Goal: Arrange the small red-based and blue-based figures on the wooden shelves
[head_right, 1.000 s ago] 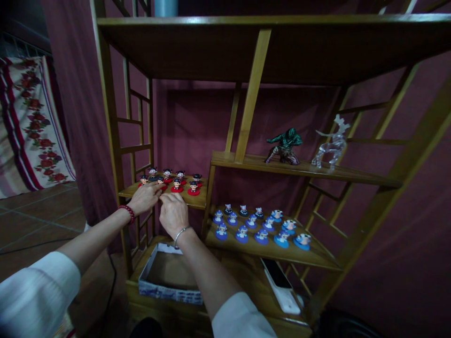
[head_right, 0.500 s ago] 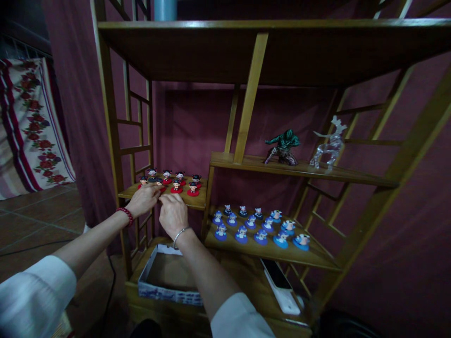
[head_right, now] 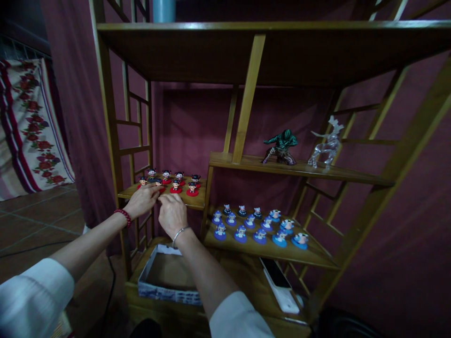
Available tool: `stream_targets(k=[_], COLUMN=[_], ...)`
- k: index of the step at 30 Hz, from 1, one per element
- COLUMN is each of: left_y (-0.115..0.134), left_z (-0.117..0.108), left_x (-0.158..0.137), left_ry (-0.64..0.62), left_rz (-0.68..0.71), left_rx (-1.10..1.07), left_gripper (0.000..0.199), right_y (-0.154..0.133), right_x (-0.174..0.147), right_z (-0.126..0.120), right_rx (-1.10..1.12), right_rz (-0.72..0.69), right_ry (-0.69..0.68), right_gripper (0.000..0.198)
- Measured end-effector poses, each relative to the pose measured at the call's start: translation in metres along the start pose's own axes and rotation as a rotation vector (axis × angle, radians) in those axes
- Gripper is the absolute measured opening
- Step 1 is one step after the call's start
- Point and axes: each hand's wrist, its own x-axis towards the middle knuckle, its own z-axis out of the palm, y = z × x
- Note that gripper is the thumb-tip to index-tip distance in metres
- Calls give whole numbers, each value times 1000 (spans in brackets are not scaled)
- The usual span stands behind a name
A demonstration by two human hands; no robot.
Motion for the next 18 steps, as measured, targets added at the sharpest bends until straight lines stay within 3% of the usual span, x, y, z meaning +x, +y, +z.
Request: stream_targets(k=[4,10,18], left_y=[1,11,30], left_z=[-2,0,11], left_x=[-8,-27,-36], left_ry=[47,226,236], left_rz=[-10,36,125], left_rx=[-29,-68,-104], left_gripper=[33,31,36], right_y=[0,2,8], right_x=[0,0,-7], right_z=[-1,-4,-17], right_rx=[14,32,39], right_rz=[-25,-60,-75], right_ry=[-2,-10,-32], right_gripper=[33,34,35])
